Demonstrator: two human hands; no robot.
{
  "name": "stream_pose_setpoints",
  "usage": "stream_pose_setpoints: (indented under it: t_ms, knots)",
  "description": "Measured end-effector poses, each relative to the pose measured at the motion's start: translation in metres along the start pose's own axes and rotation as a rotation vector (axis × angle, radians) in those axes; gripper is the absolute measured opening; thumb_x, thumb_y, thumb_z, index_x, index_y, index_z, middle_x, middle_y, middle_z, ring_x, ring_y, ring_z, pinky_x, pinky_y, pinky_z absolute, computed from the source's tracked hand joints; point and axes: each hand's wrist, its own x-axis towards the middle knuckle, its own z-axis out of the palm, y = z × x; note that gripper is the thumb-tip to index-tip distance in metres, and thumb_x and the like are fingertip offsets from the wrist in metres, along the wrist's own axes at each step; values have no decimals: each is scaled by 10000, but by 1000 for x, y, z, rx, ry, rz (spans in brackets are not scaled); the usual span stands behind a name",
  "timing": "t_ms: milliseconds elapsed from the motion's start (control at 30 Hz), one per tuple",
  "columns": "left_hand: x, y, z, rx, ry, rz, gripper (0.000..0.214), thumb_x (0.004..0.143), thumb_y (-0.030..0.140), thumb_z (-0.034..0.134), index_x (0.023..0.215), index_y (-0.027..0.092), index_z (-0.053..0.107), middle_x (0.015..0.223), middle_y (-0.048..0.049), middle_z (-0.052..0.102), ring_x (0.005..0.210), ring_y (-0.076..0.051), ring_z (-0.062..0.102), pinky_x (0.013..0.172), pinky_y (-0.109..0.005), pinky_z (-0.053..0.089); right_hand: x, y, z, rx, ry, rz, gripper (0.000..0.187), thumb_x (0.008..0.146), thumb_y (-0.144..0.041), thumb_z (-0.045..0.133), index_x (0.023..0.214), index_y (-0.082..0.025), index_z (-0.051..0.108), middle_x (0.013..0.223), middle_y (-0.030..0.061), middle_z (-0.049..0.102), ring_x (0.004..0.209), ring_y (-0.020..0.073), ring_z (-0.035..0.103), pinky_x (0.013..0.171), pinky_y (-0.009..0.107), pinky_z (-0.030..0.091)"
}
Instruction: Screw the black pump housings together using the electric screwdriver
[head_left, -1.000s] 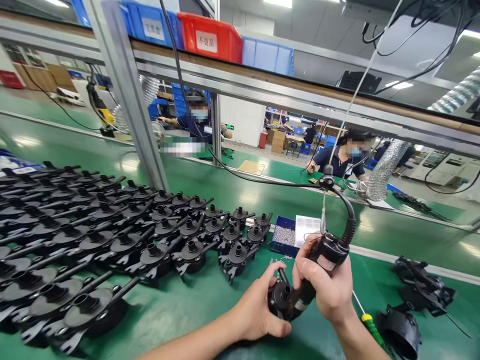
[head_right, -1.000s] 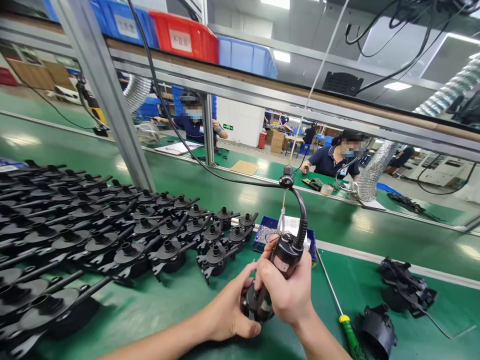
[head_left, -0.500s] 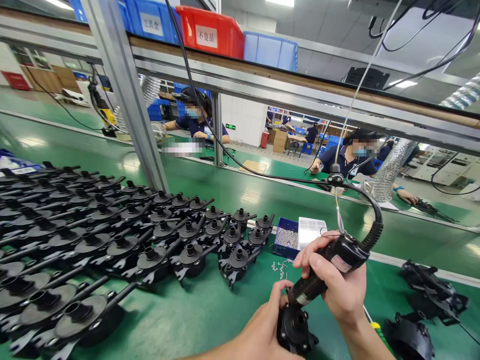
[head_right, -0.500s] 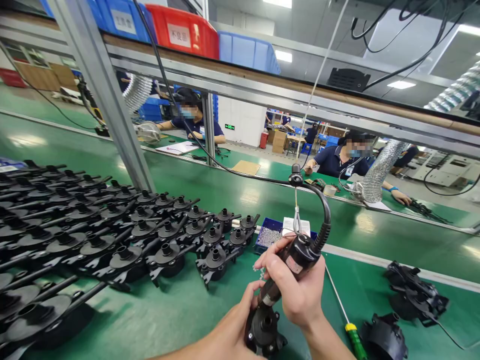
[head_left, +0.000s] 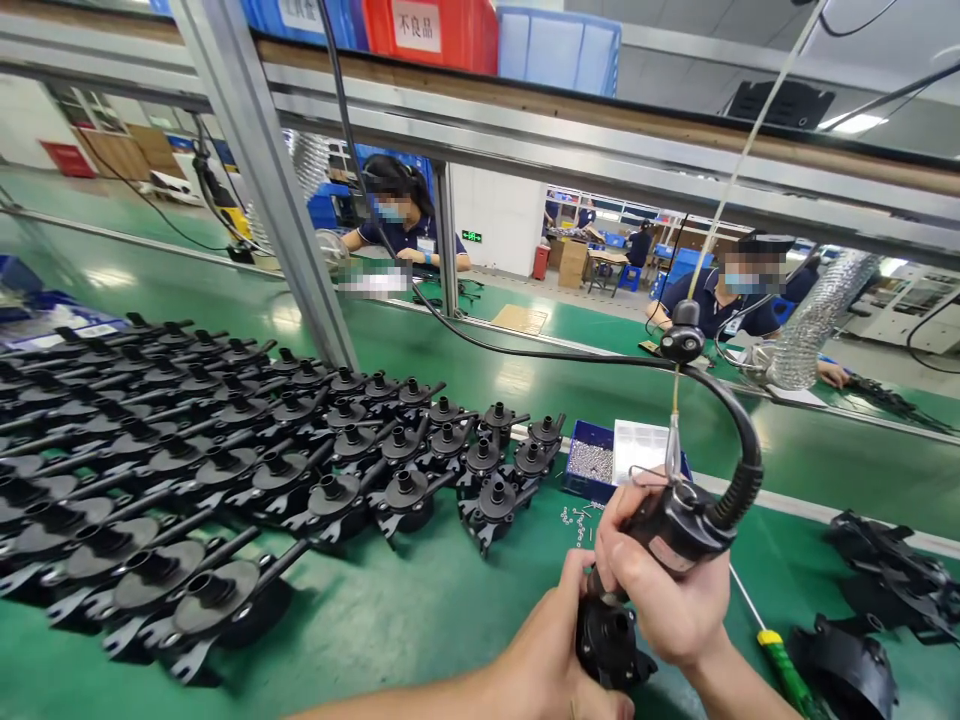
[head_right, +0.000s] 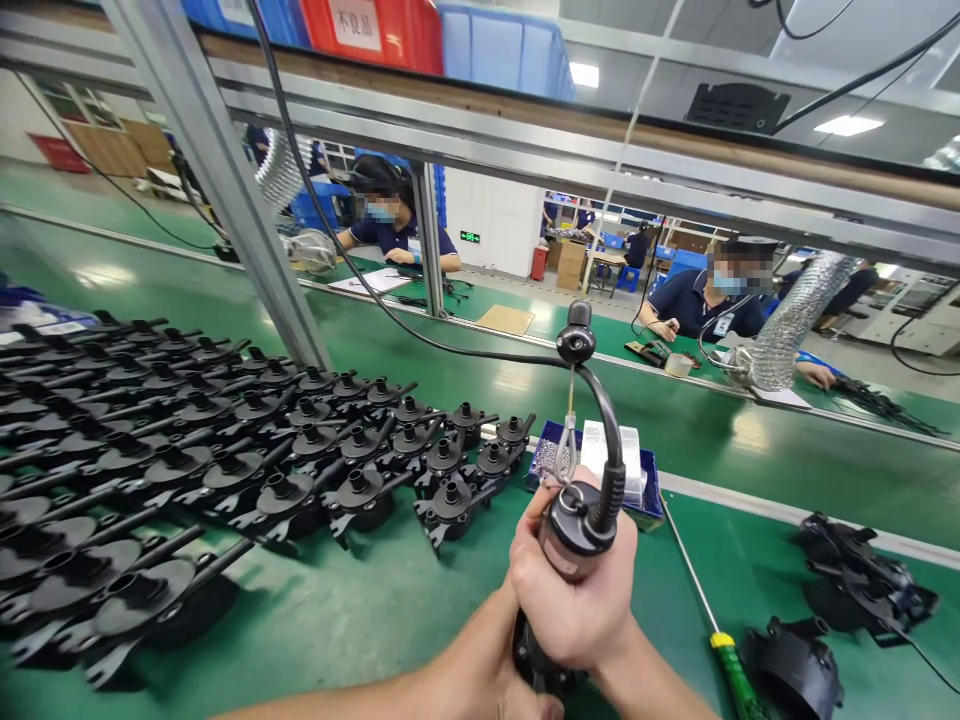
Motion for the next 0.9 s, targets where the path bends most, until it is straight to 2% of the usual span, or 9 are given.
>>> stream_pose_setpoints:
  t_ms: [67, 200, 300, 400, 467, 633, 767, 833, 900]
  knots:
    - [-1, 3, 1, -9, 21, -17, 918, 478, 168, 936, 1283, 258, 505, 1142, 3, 611, 1110, -290, 589, 1022, -432, 482, 0, -6, -3, 6, -23, -9, 103, 977, -154, 710, 1009, -228, 646, 749, -13, 634, 456, 138, 535, 427, 260, 415]
    - [-1, 9, 1, 22, 34, -64, 933, 439, 99, 915, 1262, 236, 498, 1132, 18, 618, 1025, -238, 556, 887, -346, 462, 2, -20, -1, 132, 83, 65, 173, 933, -112, 706, 1041, -237, 655, 733, -35, 640, 465, 131, 557, 464, 238, 419]
    - [0, 9, 0, 18, 35, -31, 939, 427, 93, 920, 1258, 227, 506, 1114, 17, 602, 1080, -270, 558, 952, -378, 466, 2, -27, 4, 158, 111, 102, 134, 932, -154, 745, 981, -232, 646, 738, -37, 622, 467, 126, 557, 478, 244, 437]
    - [1, 7, -1, 2, 8, 39, 957, 457, 150, 949, 1297, 240, 501, 1167, -5, 591, 1184, -328, 561, 1104, -472, 435, -2, -29, 6, 101, 92, 86, 117, 955, -214, 769, 957, -225, 653, 727, -27, 617, 479, 133, 553, 492, 261, 443]
    - [2, 5, -1, 5, -15, 43, 961, 464, 215, 972, 1293, 260, 488, 1169, -8, 593, 1185, -338, 569, 1116, -487, 430, -4, -27, 6, 55, 90, 89, 106, 968, -242, 768, 978, -220, 664, 717, -16, 629, 484, 142, 551, 496, 271, 448]
    - [7, -10, -1, 28, -19, 35, 985, 457, 280, 972, 1283, 257, 437, 1146, 0, 594, 1050, -264, 589, 939, -383, 477, 3, -20, -7, 10, 67, 43, 138, 1019, -283, 759, 1058, -211, 648, 723, -9, 650, 486, 159, 587, 485, 272, 485]
    - [15, -23, -8, 125, -64, 48, 1043, 453, 326, 999, 1289, 264, 379, 1109, 15, 627, 937, -213, 606, 778, -296, 436, 13, -20, -21, 0, 53, -17, 114, 1042, -244, 752, 1060, -229, 640, 764, -8, 669, 605, 187, 653, 585, 287, 545]
    - [17, -24, -13, 178, -46, 36, 1127, 458, 357, 1025, 1355, 261, 350, 1065, 17, 644, 909, -218, 613, 761, -303, 434, 15, -25, -26, 36, 67, -73, 106, 1047, -203, 747, 1069, -240, 650, 789, -5, 672, 666, 201, 672, 626, 295, 562]
    - [17, -22, -19, 199, -27, 40, 1285, 421, 405, 1065, 1448, 258, 307, 1091, -7, 662, 967, -260, 629, 830, -351, 481, 13, -32, -27, 87, 62, -106, 116, 1053, -176, 741, 1084, -254, 661, 803, -3, 673, 697, 210, 680, 653, 307, 575]
